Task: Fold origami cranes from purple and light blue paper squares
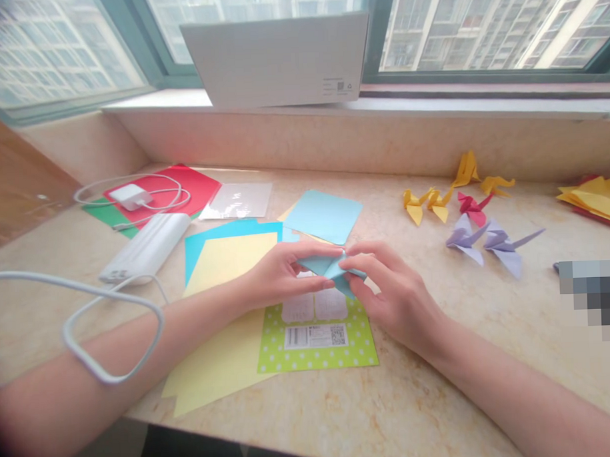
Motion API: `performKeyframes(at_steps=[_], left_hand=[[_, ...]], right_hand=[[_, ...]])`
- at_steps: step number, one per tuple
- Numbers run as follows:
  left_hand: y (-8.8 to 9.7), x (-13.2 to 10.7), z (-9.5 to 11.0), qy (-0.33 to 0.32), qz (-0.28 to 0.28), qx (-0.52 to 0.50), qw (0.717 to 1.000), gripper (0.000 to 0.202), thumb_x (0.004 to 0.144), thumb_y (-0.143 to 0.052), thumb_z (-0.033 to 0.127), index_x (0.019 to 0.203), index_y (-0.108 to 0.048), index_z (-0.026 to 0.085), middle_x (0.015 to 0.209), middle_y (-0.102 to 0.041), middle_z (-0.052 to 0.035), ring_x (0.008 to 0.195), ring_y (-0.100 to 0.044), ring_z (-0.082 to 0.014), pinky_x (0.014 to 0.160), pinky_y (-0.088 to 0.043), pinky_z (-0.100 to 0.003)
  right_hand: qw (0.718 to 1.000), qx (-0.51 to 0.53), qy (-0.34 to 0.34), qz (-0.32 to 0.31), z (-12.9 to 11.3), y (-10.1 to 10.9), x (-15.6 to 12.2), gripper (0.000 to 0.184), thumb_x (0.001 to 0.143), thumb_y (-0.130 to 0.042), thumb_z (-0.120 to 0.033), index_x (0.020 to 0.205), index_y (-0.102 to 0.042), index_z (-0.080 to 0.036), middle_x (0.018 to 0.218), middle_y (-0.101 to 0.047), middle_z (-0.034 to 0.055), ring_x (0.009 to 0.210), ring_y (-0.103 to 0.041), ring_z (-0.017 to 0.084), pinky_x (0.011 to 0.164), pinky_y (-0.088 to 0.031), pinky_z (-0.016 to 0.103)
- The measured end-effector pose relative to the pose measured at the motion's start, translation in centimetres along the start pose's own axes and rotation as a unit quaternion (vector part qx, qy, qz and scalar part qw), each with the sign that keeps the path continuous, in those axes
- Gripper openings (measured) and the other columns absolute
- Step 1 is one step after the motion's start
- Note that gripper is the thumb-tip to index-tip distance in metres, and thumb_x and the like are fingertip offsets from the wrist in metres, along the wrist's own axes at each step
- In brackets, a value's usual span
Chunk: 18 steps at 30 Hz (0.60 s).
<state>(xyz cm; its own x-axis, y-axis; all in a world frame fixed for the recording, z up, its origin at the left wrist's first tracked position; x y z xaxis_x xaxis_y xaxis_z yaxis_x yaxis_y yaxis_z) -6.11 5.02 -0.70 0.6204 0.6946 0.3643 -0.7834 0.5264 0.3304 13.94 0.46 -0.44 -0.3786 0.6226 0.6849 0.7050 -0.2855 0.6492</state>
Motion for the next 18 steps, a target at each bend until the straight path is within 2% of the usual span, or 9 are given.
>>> performKeyframes(at_steps=[4, 9, 12, 14, 18], left_hand=[[0.2, 0.1, 0.2, -0.007, -0.005, 0.013, 1.0, 0.038, 0.079, -0.076, 0.024, 0.116, -0.07, 0.018, 0.12, -0.071, -0.0099, 0.11, -0.067, -0.0214, 0.089, -0.057, -0.03], [0.3, 0.1, 0.4, -0.006, -0.021, 0.029, 0.999, 0.04, 0.08, -0.075, 0.022, 0.119, -0.068, 0.016, 0.122, -0.07, -0.0106, 0.113, -0.065, -0.0209, 0.089, -0.055, -0.028], [0.2, 0.1, 0.2, 0.025, -0.028, 0.016, 0.999, 0.043, 0.081, -0.073, 0.021, 0.123, -0.065, 0.015, 0.115, -0.072, -0.0107, 0.102, -0.069, -0.0191, 0.083, -0.056, -0.027], [0.2, 0.1, -0.1, 0.044, -0.021, -0.009, 0.999, 0.046, 0.079, -0.075, 0.021, 0.123, -0.063, 0.015, 0.111, -0.073, -0.0106, 0.096, -0.07, -0.0183, 0.079, -0.057, -0.027], [0.2, 0.2, -0.2, 0.096, -0.017, -0.065, 0.993, 0.057, 0.075, -0.079, 0.025, 0.128, -0.058, 0.015, 0.121, -0.068, -0.0135, 0.083, -0.07, -0.0146, 0.069, -0.057, -0.024]], right_hand=[[0.998, 0.026, 0.001, -0.05, 0.2, 0.3, 0.1, 0.02, 0.089, -0.062, -0.016, 0.108, -0.066, -0.023, 0.119, -0.066, 0.01, 0.105, -0.067, 0.025, 0.09, -0.058, 0.043], [0.995, 0.063, -0.002, -0.079, 0.7, 0.8, 0.1, 0.023, 0.091, -0.06, -0.013, 0.109, -0.069, -0.023, 0.121, -0.066, 0.009, 0.108, -0.066, 0.023, 0.094, -0.056, 0.04], [0.993, 0.071, -0.015, -0.089, 1.1, 0.8, 0.0, 0.025, 0.092, -0.059, -0.013, 0.112, -0.07, -0.023, 0.121, -0.066, 0.0089, 0.107, -0.067, 0.022, 0.092, -0.058, 0.039], [0.993, 0.063, 0.001, -0.104, 1.3, 0.8, -0.2, 0.028, 0.092, -0.059, -0.013, 0.117, -0.068, -0.023, 0.124, -0.065, 0.0097, 0.108, -0.067, 0.023, 0.092, -0.058, 0.039], [0.992, 0.03, 0.05, -0.108, 1.3, 1.0, -0.4, 0.034, 0.092, -0.059, -0.011, 0.124, -0.065, -0.022, 0.126, -0.065, 0.0106, 0.107, -0.068, 0.023, 0.091, -0.059, 0.04]])
Point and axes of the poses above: each hand's wrist, its own x-axis towards the middle knuckle, its own y-axis out of the back of the hand, z = x × y, the point moved 2 cm from there along x, towards the middle knuckle
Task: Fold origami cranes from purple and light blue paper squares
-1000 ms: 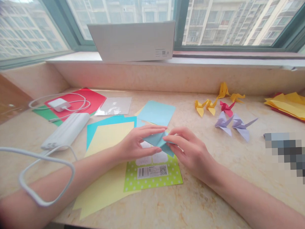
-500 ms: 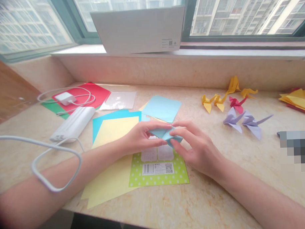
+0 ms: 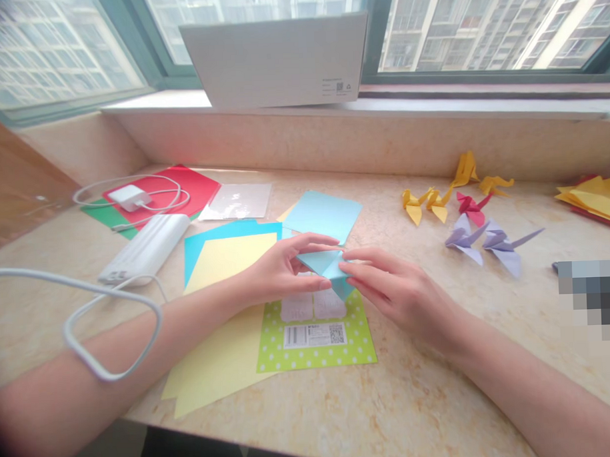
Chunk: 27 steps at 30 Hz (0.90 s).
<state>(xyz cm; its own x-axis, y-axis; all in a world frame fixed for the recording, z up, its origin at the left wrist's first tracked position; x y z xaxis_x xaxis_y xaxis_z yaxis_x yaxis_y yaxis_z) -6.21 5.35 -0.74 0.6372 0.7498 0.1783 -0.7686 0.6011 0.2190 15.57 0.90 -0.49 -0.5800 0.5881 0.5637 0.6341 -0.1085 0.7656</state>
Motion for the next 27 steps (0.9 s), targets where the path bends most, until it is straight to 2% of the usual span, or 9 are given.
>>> performKeyframes(at_steps=[2, 3, 6, 12, 18, 27], left_hand=[[0.06, 0.0, 0.17, 0.018, -0.002, -0.008, 1.0, 0.055, 0.076, -0.079, 0.027, 0.127, -0.059, 0.015, 0.121, -0.068, -0.0137, 0.074, -0.069, -0.0115, 0.065, -0.056, -0.023], [0.09, 0.0, 0.28, 0.017, -0.003, -0.005, 1.0, 0.05, 0.077, -0.078, 0.027, 0.123, -0.062, 0.015, 0.119, -0.069, -0.0131, 0.075, -0.069, -0.0118, 0.065, -0.055, -0.022], [0.18, 0.01, 0.49, 0.002, -0.006, 0.014, 1.0, 0.034, 0.08, -0.076, 0.027, 0.11, -0.07, 0.013, 0.114, -0.071, -0.0114, 0.093, -0.069, -0.0168, 0.073, -0.056, -0.023], [0.33, 0.04, 0.17, 0.023, -0.011, 0.022, 0.999, 0.042, 0.081, -0.075, 0.03, 0.118, -0.069, 0.014, 0.118, -0.071, -0.0123, 0.105, -0.067, -0.0215, 0.076, -0.057, -0.025], [0.37, 0.19, 0.32, -0.023, -0.014, 0.034, 0.999, 0.035, 0.08, -0.076, 0.026, 0.112, -0.071, 0.015, 0.116, -0.072, -0.0102, 0.108, -0.067, -0.0222, 0.091, -0.055, -0.032], [0.59, 0.27, 0.7, -0.044, -0.02, 0.042, 0.998, 0.03, 0.083, -0.073, 0.026, 0.112, -0.072, 0.017, 0.116, -0.072, -0.0106, 0.11, -0.066, -0.0223, 0.093, -0.053, -0.033]], right_hand=[[1.0, -0.021, 0.011, 0.016, -0.15, 0.04, 0.05, 0.034, 0.092, -0.06, -0.01, 0.123, -0.065, -0.021, 0.123, -0.068, 0.0103, 0.105, -0.069, 0.023, 0.089, -0.059, 0.038], [0.999, -0.03, 0.017, 0.025, -0.25, 0.05, 0.12, 0.034, 0.091, -0.06, -0.009, 0.123, -0.065, -0.021, 0.12, -0.069, 0.0102, 0.104, -0.07, 0.023, 0.088, -0.06, 0.038], [0.997, -0.052, 0.033, 0.047, -0.45, 0.03, 0.33, 0.034, 0.09, -0.061, -0.007, 0.121, -0.065, -0.019, 0.115, -0.071, 0.0102, 0.1, -0.07, 0.022, 0.086, -0.06, 0.036], [0.997, -0.062, 0.035, 0.043, -0.18, 0.07, 0.22, 0.037, 0.089, -0.062, -0.005, 0.124, -0.063, -0.018, 0.118, -0.069, 0.011, 0.102, -0.068, 0.021, 0.089, -0.057, 0.035], [0.998, -0.049, 0.02, 0.041, 0.14, 0.17, 0.04, 0.046, 0.091, -0.057, -0.001, 0.131, -0.058, -0.023, 0.118, -0.069, 0.0088, 0.104, -0.066, 0.021, 0.088, -0.054, 0.036], [0.995, -0.074, 0.063, -0.006, 0.21, 0.16, 0.42, 0.057, 0.091, -0.057, -0.003, 0.141, -0.049, -0.026, 0.122, -0.066, 0.0103, 0.108, -0.065, 0.023, 0.089, -0.055, 0.039]])
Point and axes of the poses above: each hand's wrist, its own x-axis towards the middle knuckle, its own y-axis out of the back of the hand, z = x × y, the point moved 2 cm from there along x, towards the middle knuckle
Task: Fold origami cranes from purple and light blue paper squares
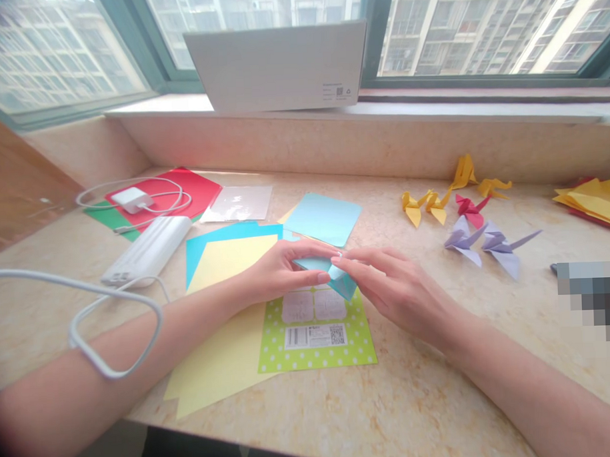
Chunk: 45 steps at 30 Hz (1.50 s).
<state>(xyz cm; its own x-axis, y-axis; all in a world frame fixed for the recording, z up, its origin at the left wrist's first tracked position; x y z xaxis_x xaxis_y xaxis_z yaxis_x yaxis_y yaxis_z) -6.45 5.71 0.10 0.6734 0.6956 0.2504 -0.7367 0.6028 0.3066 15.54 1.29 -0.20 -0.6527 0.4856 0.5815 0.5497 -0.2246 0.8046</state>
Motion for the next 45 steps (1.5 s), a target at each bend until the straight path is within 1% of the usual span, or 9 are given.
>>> performKeyframes(at_steps=[6, 11, 20, 24, 27, 33, 36, 39, 45], left_hand=[[0.0, -0.1, -0.1, 0.021, -0.007, -0.025, 0.999, 0.033, 0.082, -0.074, 0.026, 0.113, -0.071, 0.016, 0.119, -0.07, -0.0113, 0.112, -0.064, -0.023, 0.091, -0.054, -0.033], [0.0, -0.2, -0.4, 0.046, -0.004, -0.043, 0.998, 0.037, 0.081, -0.075, 0.029, 0.115, -0.069, 0.016, 0.123, -0.068, -0.0119, 0.114, -0.063, -0.0242, 0.086, -0.055, -0.031], [0.1, -0.5, -0.4, 0.065, -0.01, -0.058, 0.996, 0.037, 0.084, -0.071, 0.029, 0.119, -0.067, 0.019, 0.117, -0.069, -0.0094, 0.1, -0.065, -0.0177, 0.076, -0.053, -0.024], [0.1, -0.4, -0.2, 0.033, 0.011, -0.074, 0.997, 0.024, 0.087, -0.068, 0.028, 0.108, -0.071, 0.016, 0.11, -0.071, -0.0095, 0.1, -0.065, -0.0179, 0.085, -0.052, -0.028], [0.0, -0.3, -0.4, 0.03, 0.035, -0.085, 0.995, 0.019, 0.085, -0.069, 0.026, 0.101, -0.073, 0.015, 0.102, -0.072, -0.0086, 0.094, -0.066, -0.0169, 0.084, -0.052, -0.029], [-0.2, -0.2, -0.6, 0.028, 0.083, -0.103, 0.991, 0.018, 0.084, -0.07, 0.023, 0.1, -0.072, 0.015, 0.1, -0.072, -0.0076, 0.091, -0.066, -0.0157, 0.083, -0.052, -0.029], [-0.3, -0.1, -0.7, 0.037, 0.075, -0.108, 0.991, 0.022, 0.083, -0.071, 0.022, 0.104, -0.07, 0.015, 0.098, -0.072, -0.0068, 0.088, -0.065, -0.015, 0.081, -0.051, -0.028], [-0.4, -0.2, -0.7, 0.047, 0.044, -0.117, 0.991, 0.025, 0.086, -0.068, 0.023, 0.109, -0.069, 0.016, 0.096, -0.072, -0.0066, 0.085, -0.064, -0.0143, 0.076, -0.05, -0.026], [-0.5, -0.3, -0.4, 0.059, 0.0, -0.172, 0.983, 0.024, 0.087, -0.067, 0.023, 0.11, -0.069, 0.016, 0.105, -0.07, -0.0084, 0.085, -0.064, -0.0143, 0.078, -0.053, -0.029]], right_hand=[[0.999, -0.018, 0.051, -0.003, 0.6, 0.4, -0.5, 0.074, 0.088, -0.057, 0.002, 0.153, -0.033, -0.022, 0.133, -0.064, 0.0132, 0.113, -0.064, 0.026, 0.091, -0.054, 0.042], [0.998, 0.022, 0.064, 0.0, 0.6, 0.8, -0.2, 0.074, 0.089, -0.057, 0.002, 0.154, -0.033, -0.023, 0.134, -0.064, 0.0124, 0.115, -0.065, 0.026, 0.094, -0.054, 0.043], [0.99, 0.127, -0.048, 0.037, 0.5, 0.5, -0.2, 0.042, 0.092, -0.057, -0.008, 0.129, -0.064, -0.026, 0.131, -0.061, 0.0106, 0.111, -0.066, 0.023, 0.088, -0.058, 0.037], [0.975, 0.175, -0.12, 0.068, -0.1, -0.3, -0.1, 0.029, 0.091, -0.062, -0.011, 0.111, -0.072, -0.028, 0.125, -0.063, 0.0076, 0.111, -0.065, 0.023, 0.091, -0.057, 0.038], [0.942, 0.256, -0.202, 0.081, -0.6, -0.8, 0.1, 0.021, 0.091, -0.064, -0.019, 0.107, -0.073, -0.028, 0.13, -0.061, 0.0076, 0.118, -0.063, 0.026, 0.093, -0.058, 0.041], [0.789, 0.491, -0.361, 0.072, -1.0, -2.0, 0.4, 0.05, 0.088, -0.069, -0.032, 0.135, -0.05, -0.03, 0.114, -0.074, 0.0078, 0.098, -0.073, 0.024, 0.082, -0.062, 0.04], [0.762, 0.523, -0.376, 0.062, -1.2, -2.3, 0.5, 0.045, 0.085, -0.072, -0.034, 0.128, -0.059, -0.027, 0.11, -0.076, 0.0071, 0.093, -0.074, 0.023, 0.085, -0.061, 0.042], [0.765, 0.518, -0.379, 0.057, -1.2, -2.2, 0.6, 0.037, 0.085, -0.073, -0.034, 0.12, -0.066, -0.026, 0.112, -0.075, 0.0062, 0.1, -0.072, 0.024, 0.091, -0.058, 0.042], [0.81, 0.448, -0.376, 0.036, -0.4, -2.0, 0.0, 0.021, 0.084, -0.074, -0.038, 0.1, -0.073, -0.024, 0.101, -0.077, 0.0049, 0.1, -0.07, 0.026, 0.094, -0.053, 0.043]])
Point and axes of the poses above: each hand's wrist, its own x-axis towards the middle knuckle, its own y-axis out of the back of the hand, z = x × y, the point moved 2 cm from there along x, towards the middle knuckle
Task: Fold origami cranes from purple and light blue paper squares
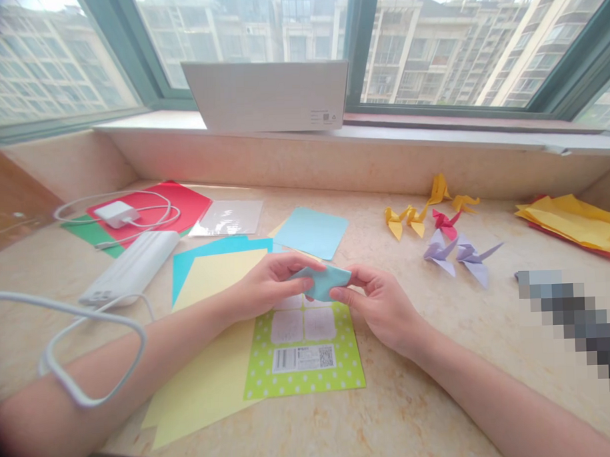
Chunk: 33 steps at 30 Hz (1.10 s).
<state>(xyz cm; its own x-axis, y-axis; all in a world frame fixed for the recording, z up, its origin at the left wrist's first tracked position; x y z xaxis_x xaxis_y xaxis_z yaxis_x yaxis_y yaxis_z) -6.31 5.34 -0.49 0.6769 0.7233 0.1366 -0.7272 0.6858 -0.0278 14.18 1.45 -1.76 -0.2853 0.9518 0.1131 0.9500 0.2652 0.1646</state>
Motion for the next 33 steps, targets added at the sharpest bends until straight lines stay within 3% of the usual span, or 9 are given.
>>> performKeyframes(at_steps=[5, 10, 12, 14, 20, 27, 33], left_hand=[[-0.32, 0.01, 0.07, 0.008, -0.024, -0.062, 0.998, 0.027, 0.085, -0.071, 0.027, 0.11, -0.067, 0.017, 0.097, -0.069, -0.0071, 0.081, -0.064, -0.0138, 0.072, -0.055, -0.028], [-0.34, 0.04, -0.21, 0.018, -0.021, -0.089, 0.996, 0.053, 0.084, -0.074, 0.028, 0.131, -0.052, 0.022, 0.095, -0.068, -0.0053, 0.076, -0.065, -0.0129, 0.073, -0.055, -0.028], [-0.39, 0.09, -0.26, 0.022, -0.018, -0.101, 0.995, 0.055, 0.081, -0.076, 0.028, 0.13, -0.052, 0.021, 0.092, -0.068, -0.0045, 0.078, -0.066, -0.0137, 0.073, -0.056, -0.028], [-0.46, 0.17, -0.27, 0.032, -0.016, -0.103, 0.994, 0.051, 0.08, -0.078, 0.03, 0.125, -0.056, 0.019, 0.091, -0.068, -0.005, 0.079, -0.066, -0.0144, 0.073, -0.057, -0.029], [-0.29, 0.34, -0.37, 0.042, 0.01, -0.083, 0.996, 0.038, 0.077, -0.08, 0.035, 0.102, -0.064, 0.012, 0.088, -0.071, -0.0077, 0.074, -0.067, -0.0139, 0.071, -0.056, -0.028], [0.24, 0.2, -0.15, 0.046, 0.028, 0.055, 0.997, 0.033, 0.084, -0.071, 0.043, 0.1, -0.069, 0.014, 0.089, -0.07, -0.0068, 0.068, -0.065, -0.012, 0.068, -0.053, -0.028], [0.26, 0.07, 0.23, 0.021, 0.052, 0.132, 0.99, 0.029, 0.086, -0.068, 0.042, 0.095, -0.073, 0.015, 0.095, -0.072, -0.007, 0.089, -0.064, -0.0178, 0.078, -0.049, -0.028]], right_hand=[[0.997, -0.041, 0.058, 0.035, 0.42, 0.49, 0.41, 0.017, 0.081, -0.076, -0.041, 0.082, -0.072, -0.024, 0.086, -0.074, 0.0014, 0.086, -0.068, 0.022, 0.081, -0.055, 0.038], [0.998, -0.027, 0.043, 0.042, -0.21, 0.23, 0.48, 0.019, 0.081, -0.075, -0.042, 0.083, -0.072, -0.023, 0.063, -0.065, -0.0028, 0.057, -0.06, 0.015, 0.053, -0.051, 0.028], [0.998, -0.02, 0.044, 0.03, -0.42, 0.09, 0.5, 0.019, 0.083, -0.073, -0.042, 0.088, -0.074, -0.024, 0.065, -0.067, -0.0018, 0.06, -0.063, 0.016, 0.058, -0.054, 0.03], [0.999, -0.008, 0.046, 0.006, -0.47, -0.02, 0.54, 0.022, 0.086, -0.07, -0.043, 0.096, -0.075, -0.024, 0.079, -0.074, 0.0015, 0.076, -0.069, 0.02, 0.074, -0.058, 0.036], [0.998, 0.042, 0.027, -0.047, -0.24, -0.11, 0.29, 0.028, 0.094, -0.06, -0.04, 0.117, -0.069, -0.026, 0.111, -0.075, 0.0051, 0.108, -0.067, 0.025, 0.101, -0.049, 0.047], [0.998, 0.0, 0.046, -0.033, 0.29, 0.3, 0.13, 0.029, 0.099, -0.051, -0.039, 0.12, -0.067, -0.027, 0.121, -0.071, 0.006, 0.118, -0.062, 0.026, 0.106, -0.045, 0.051], [0.998, -0.029, 0.058, -0.016, 0.19, 0.29, 0.11, 0.029, 0.099, -0.052, -0.039, 0.122, -0.066, -0.028, 0.121, -0.071, 0.0048, 0.119, -0.062, 0.026, 0.105, -0.047, 0.048]])
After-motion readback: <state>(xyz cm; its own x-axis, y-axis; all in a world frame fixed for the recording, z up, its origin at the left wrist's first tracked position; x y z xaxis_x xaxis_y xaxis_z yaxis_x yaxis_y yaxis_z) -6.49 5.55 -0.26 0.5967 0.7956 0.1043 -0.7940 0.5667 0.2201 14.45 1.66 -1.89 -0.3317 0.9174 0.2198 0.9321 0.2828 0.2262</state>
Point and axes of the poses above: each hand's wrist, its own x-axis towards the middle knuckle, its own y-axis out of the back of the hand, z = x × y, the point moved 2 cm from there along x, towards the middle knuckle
